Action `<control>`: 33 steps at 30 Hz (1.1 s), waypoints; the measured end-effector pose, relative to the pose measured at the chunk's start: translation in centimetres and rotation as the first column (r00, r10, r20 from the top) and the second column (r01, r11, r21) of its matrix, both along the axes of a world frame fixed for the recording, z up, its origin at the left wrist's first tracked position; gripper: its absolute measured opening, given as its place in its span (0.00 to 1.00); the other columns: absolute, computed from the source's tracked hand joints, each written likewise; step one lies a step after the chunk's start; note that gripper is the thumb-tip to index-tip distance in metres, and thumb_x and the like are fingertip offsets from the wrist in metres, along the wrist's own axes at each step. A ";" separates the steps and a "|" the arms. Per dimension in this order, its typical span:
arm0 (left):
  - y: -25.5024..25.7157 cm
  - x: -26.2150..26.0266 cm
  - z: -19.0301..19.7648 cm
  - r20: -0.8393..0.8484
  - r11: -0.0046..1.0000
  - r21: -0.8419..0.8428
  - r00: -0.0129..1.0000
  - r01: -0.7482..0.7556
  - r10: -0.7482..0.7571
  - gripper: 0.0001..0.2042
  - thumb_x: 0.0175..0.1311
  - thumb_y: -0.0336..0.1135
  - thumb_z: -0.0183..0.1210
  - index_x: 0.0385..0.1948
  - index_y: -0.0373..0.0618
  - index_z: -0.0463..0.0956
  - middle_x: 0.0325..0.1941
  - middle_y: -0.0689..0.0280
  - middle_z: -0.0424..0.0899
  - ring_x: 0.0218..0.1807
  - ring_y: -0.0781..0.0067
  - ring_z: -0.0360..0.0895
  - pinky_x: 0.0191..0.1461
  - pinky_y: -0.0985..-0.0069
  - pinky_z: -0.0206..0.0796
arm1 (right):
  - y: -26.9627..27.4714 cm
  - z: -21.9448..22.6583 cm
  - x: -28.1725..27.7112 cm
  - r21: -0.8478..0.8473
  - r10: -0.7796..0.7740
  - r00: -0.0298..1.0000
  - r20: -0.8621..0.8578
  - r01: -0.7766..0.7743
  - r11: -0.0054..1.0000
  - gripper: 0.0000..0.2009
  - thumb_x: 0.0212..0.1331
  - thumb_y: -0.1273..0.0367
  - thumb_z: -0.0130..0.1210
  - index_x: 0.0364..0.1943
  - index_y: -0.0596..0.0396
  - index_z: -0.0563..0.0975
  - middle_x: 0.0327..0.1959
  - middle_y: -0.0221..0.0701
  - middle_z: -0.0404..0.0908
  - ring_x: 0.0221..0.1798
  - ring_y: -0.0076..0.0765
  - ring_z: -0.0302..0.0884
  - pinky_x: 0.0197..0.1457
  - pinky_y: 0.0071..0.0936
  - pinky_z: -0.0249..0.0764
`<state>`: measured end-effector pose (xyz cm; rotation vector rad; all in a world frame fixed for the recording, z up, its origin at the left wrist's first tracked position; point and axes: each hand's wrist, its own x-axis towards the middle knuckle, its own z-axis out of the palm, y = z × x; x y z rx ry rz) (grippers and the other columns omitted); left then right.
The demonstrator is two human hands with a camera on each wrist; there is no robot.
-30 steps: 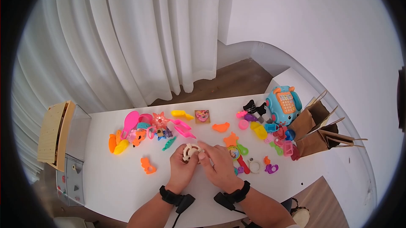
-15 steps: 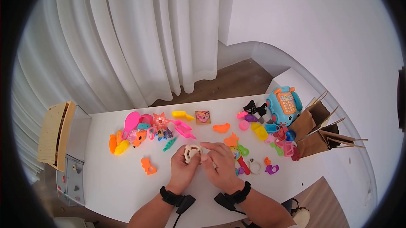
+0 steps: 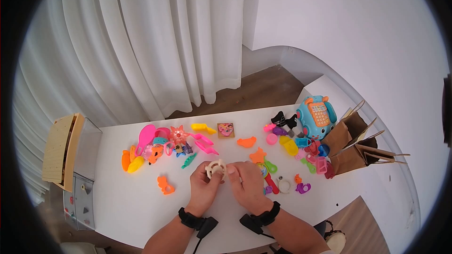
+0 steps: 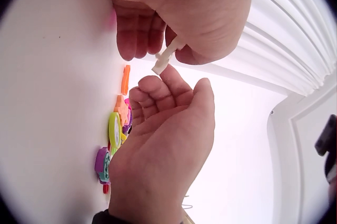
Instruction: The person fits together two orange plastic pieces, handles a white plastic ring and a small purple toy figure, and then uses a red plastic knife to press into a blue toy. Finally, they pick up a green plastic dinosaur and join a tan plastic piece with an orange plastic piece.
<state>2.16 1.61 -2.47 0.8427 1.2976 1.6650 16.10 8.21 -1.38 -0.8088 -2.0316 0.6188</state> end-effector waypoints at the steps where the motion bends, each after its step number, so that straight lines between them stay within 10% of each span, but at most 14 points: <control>1: 0.0 0.0 0.2 0.020 0.999 -0.032 1.000 -0.001 0.002 0.08 0.74 0.28 0.59 0.50 0.38 0.79 0.45 0.69 0.85 0.44 0.84 0.81 0.46 0.79 0.80 | 0.1 -0.1 0.1 -0.010 -0.031 0.999 0.038 0.032 0.999 0.11 0.74 0.64 0.55 0.41 0.57 0.83 0.34 0.33 0.82 0.38 0.43 0.78 0.48 0.42 0.71; 11: -0.2 -0.2 -0.1 -0.085 1.000 0.007 0.996 -0.007 0.007 0.06 0.74 0.27 0.60 0.46 0.38 0.81 0.42 0.70 0.85 0.43 0.84 0.80 0.46 0.81 0.78 | 0.1 1.3 -0.3 0.195 0.121 0.982 -0.144 -0.091 0.977 0.09 0.69 0.67 0.59 0.32 0.56 0.81 0.37 0.37 0.85 0.43 0.48 0.81 0.49 0.44 0.72; 19: -0.1 -0.2 0.3 -0.137 1.000 -0.013 0.990 -0.025 0.023 0.05 0.73 0.27 0.61 0.46 0.39 0.81 0.38 0.72 0.84 0.39 0.85 0.79 0.44 0.83 0.74 | -0.7 1.7 -0.2 -0.119 0.050 0.997 -0.062 -0.057 0.991 0.10 0.73 0.65 0.56 0.44 0.56 0.83 0.31 0.35 0.83 0.36 0.45 0.79 0.45 0.42 0.71; 26: 0.0 0.2 0.6 -0.015 0.999 -0.027 0.999 -0.038 0.037 0.06 0.73 0.28 0.60 0.45 0.38 0.81 0.38 0.70 0.84 0.39 0.84 0.80 0.44 0.79 0.79 | -0.1 0.5 -0.2 -0.042 0.017 1.000 -0.026 -0.018 0.999 0.10 0.72 0.64 0.56 0.38 0.56 0.82 0.30 0.34 0.83 0.35 0.45 0.79 0.45 0.43 0.71; 33: 0.0 0.1 0.4 -0.067 0.999 -0.039 0.997 -0.028 0.025 0.06 0.73 0.29 0.61 0.45 0.38 0.81 0.39 0.70 0.85 0.39 0.84 0.80 0.44 0.80 0.78 | 0.1 1.1 -0.3 0.127 0.034 0.989 -0.141 -0.016 0.992 0.12 0.70 0.67 0.58 0.29 0.58 0.79 0.46 0.38 0.87 0.44 0.46 0.80 0.49 0.39 0.73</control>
